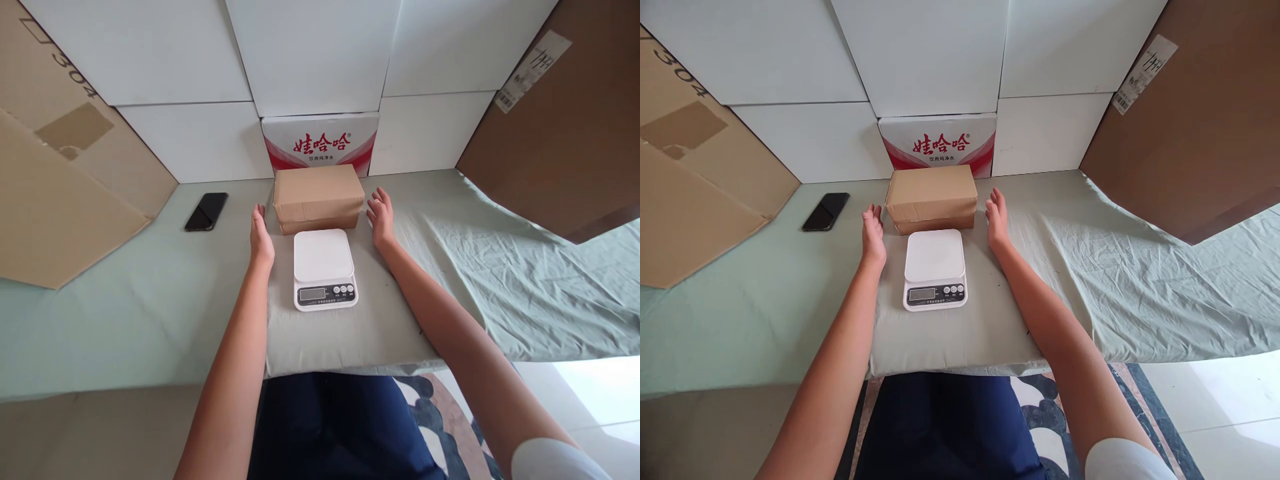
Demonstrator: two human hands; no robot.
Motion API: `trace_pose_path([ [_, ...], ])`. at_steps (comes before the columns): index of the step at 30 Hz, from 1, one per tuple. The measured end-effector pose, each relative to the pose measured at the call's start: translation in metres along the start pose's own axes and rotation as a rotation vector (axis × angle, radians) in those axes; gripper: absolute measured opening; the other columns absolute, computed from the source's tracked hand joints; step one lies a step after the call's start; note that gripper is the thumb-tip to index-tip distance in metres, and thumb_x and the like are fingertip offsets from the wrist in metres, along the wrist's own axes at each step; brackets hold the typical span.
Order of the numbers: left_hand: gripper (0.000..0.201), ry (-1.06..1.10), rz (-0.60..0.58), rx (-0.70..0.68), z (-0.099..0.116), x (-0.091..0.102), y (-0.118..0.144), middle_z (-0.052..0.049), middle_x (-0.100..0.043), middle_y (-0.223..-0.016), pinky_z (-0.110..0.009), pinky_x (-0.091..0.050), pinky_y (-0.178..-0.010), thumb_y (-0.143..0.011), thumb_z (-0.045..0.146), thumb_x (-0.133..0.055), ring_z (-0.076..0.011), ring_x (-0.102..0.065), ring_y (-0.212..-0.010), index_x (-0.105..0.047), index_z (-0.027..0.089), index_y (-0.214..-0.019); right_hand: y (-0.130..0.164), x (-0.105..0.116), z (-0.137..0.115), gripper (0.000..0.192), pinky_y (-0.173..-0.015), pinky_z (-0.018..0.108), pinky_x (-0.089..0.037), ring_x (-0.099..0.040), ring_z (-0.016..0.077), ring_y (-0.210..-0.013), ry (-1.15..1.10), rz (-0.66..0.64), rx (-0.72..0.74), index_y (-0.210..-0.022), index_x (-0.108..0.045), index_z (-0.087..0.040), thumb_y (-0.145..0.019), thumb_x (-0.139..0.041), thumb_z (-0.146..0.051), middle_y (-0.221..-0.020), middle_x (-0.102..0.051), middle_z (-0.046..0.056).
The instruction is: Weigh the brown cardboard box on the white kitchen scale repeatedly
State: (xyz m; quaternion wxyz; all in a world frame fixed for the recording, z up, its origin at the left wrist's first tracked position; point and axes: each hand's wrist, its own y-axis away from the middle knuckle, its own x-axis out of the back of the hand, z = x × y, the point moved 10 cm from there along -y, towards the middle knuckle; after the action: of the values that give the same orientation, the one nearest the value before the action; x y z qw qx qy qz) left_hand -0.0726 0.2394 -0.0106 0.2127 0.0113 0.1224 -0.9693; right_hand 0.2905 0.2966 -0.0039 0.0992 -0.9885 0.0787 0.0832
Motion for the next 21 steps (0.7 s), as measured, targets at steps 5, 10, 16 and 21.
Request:
trace_pose_path([
  [5, 0.098, -0.013, -0.008, 0.015, 0.0015, -0.0024, 0.0026, -0.015, -0.033, -0.174, -0.038, -0.019, -0.134, -0.092, 0.086, -0.028, -0.0213, -0.025, -0.164, -0.031, 0.021, -0.165, -0.0035, -0.0010, 0.0047, 0.077, -0.130, 0.058, -0.032, -0.035, 0.0304, -0.161, 0.075, -0.046, 0.033, -0.151, -0.040, -0.040, -0.083, -0.054, -0.072, -0.172, -0.037, 0.001],
  [10, 0.098, -0.019, -0.021, 0.015, 0.0047, -0.0046, 0.0050, -0.015, -0.031, -0.174, -0.036, -0.020, -0.133, -0.094, 0.084, -0.028, -0.0204, -0.026, -0.164, -0.030, 0.018, -0.165, -0.0038, -0.0043, 0.0065, 0.075, -0.130, 0.057, -0.033, -0.034, 0.0301, -0.161, 0.113, -0.078, 0.044, -0.152, -0.040, -0.041, -0.084, -0.054, -0.071, -0.172, -0.036, 0.000],
  [16, 0.095, -0.030, -0.031, 0.008, 0.0051, -0.0056, 0.0063, -0.015, -0.032, -0.174, -0.038, -0.019, -0.134, -0.095, 0.083, -0.027, -0.0208, -0.027, -0.163, -0.031, 0.020, -0.166, -0.0012, -0.0081, 0.0032, 0.073, -0.130, 0.058, -0.031, -0.034, 0.0302, -0.161, 0.098, -0.097, 0.058, -0.150, -0.043, -0.040, -0.084, -0.056, -0.070, -0.170, -0.038, 0.001],
  [21, 0.091, -0.024, -0.039, 0.000, 0.0069, -0.0069, 0.0078, -0.013, -0.033, -0.174, -0.039, -0.019, -0.134, -0.095, 0.082, -0.029, -0.0213, -0.027, -0.163, -0.033, 0.023, -0.165, -0.0039, -0.0100, 0.0083, 0.076, -0.131, 0.059, -0.030, -0.033, 0.0285, -0.161, 0.027, -0.102, 0.049, -0.148, -0.045, -0.036, -0.081, -0.061, -0.069, -0.170, -0.039, 0.002],
])
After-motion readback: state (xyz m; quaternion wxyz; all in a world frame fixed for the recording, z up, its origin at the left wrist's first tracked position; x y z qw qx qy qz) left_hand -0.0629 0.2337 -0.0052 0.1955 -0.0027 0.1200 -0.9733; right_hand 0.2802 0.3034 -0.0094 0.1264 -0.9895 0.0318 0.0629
